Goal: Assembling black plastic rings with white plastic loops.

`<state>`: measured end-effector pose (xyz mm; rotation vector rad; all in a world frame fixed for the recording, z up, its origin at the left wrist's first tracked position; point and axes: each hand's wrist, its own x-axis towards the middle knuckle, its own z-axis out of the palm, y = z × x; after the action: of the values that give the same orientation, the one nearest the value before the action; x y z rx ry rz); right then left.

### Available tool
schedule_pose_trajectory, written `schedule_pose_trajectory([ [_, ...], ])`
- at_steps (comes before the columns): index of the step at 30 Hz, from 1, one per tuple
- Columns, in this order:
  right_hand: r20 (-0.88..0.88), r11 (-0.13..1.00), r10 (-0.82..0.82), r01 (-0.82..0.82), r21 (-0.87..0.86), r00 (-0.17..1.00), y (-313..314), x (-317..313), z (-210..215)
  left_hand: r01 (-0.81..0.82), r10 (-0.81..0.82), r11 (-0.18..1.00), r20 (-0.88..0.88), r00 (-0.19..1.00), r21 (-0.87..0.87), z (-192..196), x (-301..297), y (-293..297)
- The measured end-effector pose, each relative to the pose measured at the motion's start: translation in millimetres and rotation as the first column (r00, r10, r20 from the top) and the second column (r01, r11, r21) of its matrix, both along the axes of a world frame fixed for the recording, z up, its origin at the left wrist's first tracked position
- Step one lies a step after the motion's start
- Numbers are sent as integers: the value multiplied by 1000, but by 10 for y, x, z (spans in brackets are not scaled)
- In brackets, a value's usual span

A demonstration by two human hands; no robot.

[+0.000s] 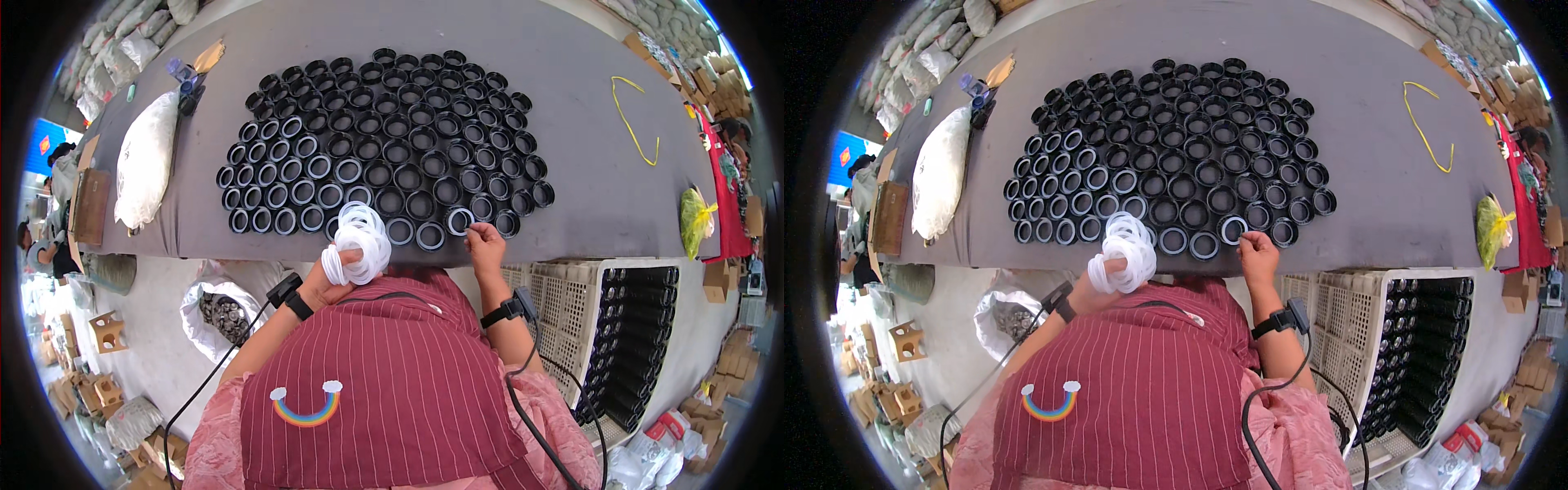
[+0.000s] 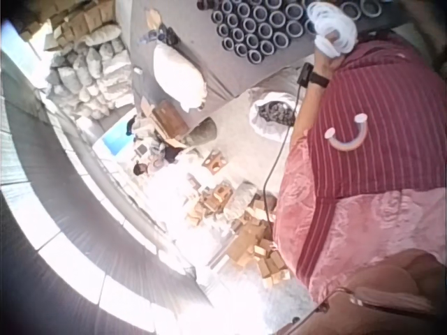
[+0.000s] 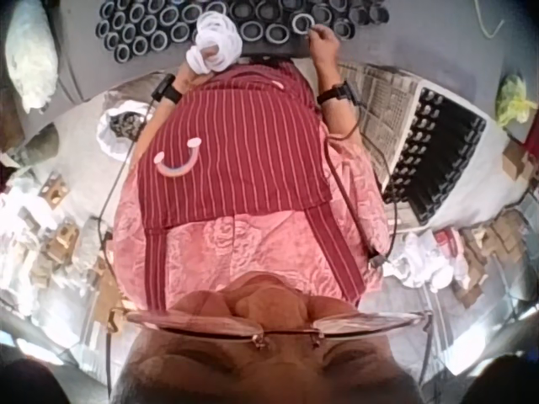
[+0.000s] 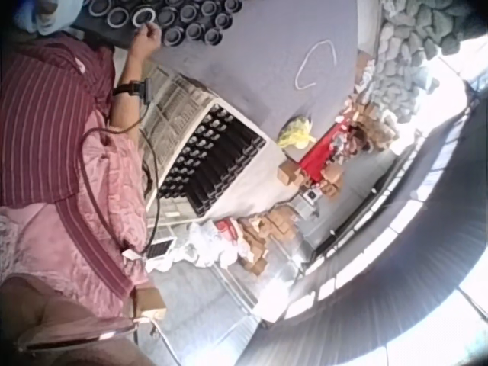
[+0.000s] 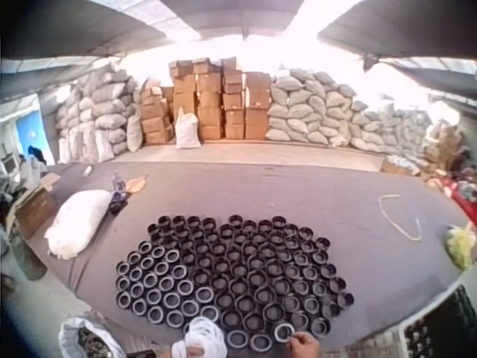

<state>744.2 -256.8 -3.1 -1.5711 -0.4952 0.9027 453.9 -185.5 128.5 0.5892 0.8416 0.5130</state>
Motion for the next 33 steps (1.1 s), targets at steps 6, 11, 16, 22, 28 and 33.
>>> schedule_pose_trajectory([
  [6,25,993,31,-28,-114,999,125,24,-47,-29,30,999,-5,1000,34,-107,34,-42],
  [11,90,979,83,-65,-192,992,160,70,-140,-39,38,998,28,999,57,-169,52,-43],
  [16,539,941,305,-161,-297,785,218,16,295,99,-107,958,17,994,269,-313,-8,-73],
  [22,220,938,336,-347,10,916,355,-225,648,187,-179,859,-61,982,477,-112,82,-60],
  [28,225,809,513,-554,194,828,549,-762,1241,56,-65,996,133,989,70,-225,213,-29],
  [33,115,824,521,-534,191,846,585,-778,1209,-25,61,990,264,963,-139,-189,207,-47],
])
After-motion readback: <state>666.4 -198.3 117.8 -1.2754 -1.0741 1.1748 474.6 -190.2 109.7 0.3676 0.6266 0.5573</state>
